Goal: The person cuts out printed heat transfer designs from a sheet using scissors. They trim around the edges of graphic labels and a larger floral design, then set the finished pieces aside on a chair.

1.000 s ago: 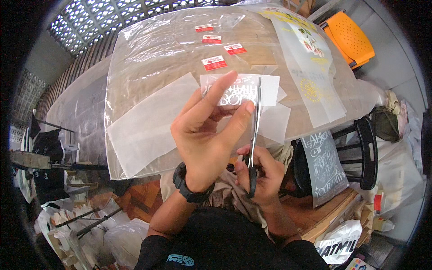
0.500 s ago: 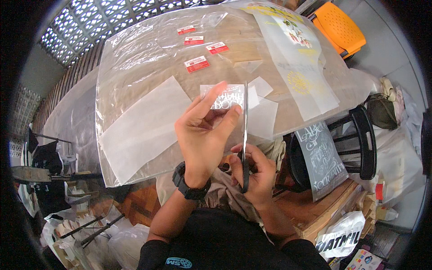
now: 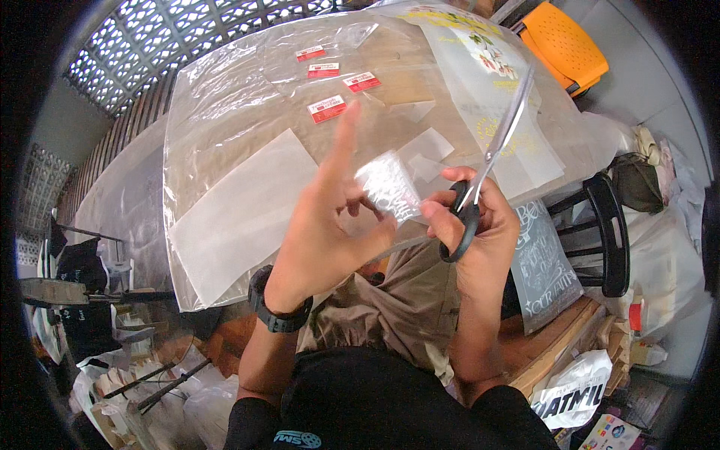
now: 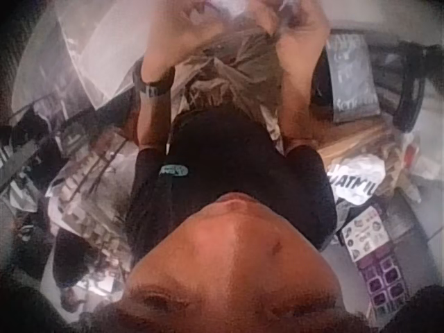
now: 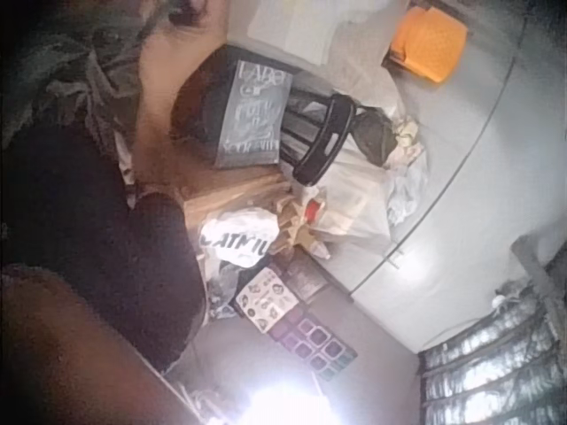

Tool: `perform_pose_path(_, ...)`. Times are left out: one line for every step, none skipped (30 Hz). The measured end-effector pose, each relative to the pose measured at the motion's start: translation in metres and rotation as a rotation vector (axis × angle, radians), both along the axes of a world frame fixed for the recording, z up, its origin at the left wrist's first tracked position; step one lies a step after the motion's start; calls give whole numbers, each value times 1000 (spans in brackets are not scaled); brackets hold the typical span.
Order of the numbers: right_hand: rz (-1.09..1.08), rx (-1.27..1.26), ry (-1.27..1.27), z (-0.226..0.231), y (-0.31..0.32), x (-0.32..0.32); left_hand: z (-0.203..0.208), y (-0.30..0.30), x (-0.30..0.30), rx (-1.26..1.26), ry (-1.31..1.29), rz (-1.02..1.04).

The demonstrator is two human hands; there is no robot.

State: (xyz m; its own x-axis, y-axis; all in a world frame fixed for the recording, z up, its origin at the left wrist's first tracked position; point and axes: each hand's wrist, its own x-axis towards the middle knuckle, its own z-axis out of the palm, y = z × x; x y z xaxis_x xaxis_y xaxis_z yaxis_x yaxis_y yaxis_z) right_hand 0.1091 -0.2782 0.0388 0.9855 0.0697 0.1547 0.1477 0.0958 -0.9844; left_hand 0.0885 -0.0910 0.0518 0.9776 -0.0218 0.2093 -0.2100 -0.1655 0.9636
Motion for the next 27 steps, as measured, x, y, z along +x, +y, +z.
perform_pose_path(-44, 46, 0, -2, 3, 0, -1, 0, 0, -41, -18, 26)
perform_pose_path(-88, 92, 1, -6, 7, -1, -11, -3, 0, -143, -69, 82)
perform_pose_path(-132, 139, 4, -9, 13, -2, -20, -7, -1, -246, -117, 140)
perform_pose_path(-155, 172, 6, -10, 19, -4, -28, -13, -3, -283, -171, 174)
perform_pose_path(-178, 203, 8, -11, 25, -6, -33, -21, -5, -321, -225, 208)
perform_pose_path(-200, 234, 10, -11, 30, -8, -35, -25, -7, -331, -241, 248)
perform_pose_path(-184, 229, -9, -12, 32, -10, -35, -30, -8, -340, -258, 285)
perform_pose_path(-165, 215, -29, -12, 33, -13, -32, -31, -9, -328, -236, 332)
perform_pose_path(-145, 202, -48, -13, 34, -17, -29, -30, -10, -323, -190, 366)
perform_pose_path(-90, 164, -70, -16, 30, -23, -27, -28, -11, -320, -138, 399)
perform_pose_path(-32, 127, -97, -21, 21, -30, -23, -24, -11, -317, -152, 391)
perform_pose_path(31, 102, -120, -27, 13, -37, -20, -19, -11, -302, -164, 388)
perform_pose_path(52, -32, -125, -33, 7, -42, -20, -13, -8, -273, -203, 373)
perform_pose_path(190, -44, -169, -40, -6, -43, -18, -9, -5, -258, -240, 347)
perform_pose_path(334, -44, -210, -45, -12, -43, -20, -3, 0, -216, -303, 313)
perform_pose_path(331, -36, -146, -47, -11, -48, -21, 1, 1, -174, -364, 279)
perform_pose_path(325, -29, -83, -46, -6, -52, -20, 0, 1, -211, -356, 270)
perform_pose_path(318, -22, -20, -46, -2, -56, -17, -1, 1, -248, -348, 260)
perform_pose_path(336, -59, -53, -50, 0, -58, -16, -2, 1, -285, -340, 251)
perform_pose_path(353, -102, -87, -55, 0, -59, -16, -2, 2, -277, -343, 240)
perform_pose_path(371, -145, -121, -56, 0, -59, -16, -1, 2, -267, -347, 230)
perform_pose_path(401, -187, -182, -54, -1, -58, -16, -1, 2, -258, -350, 221)
perform_pose_path(389, -229, -189, -50, 0, -58, -16, -1, 1, -257, -341, 217)
perform_pose_path(378, -270, -195, -48, 2, -58, -14, -1, 0, -255, -332, 214)
perform_pose_path(367, -312, -202, -47, 4, -59, -13, -1, -1, -253, -322, 211)
perform_pose_path(350, -305, -195, -47, 4, -59, -13, -1, -1, -255, -324, 206)
perform_pose_path(334, -299, -189, -48, 3, -60, -12, -2, -1, -256, -325, 201)
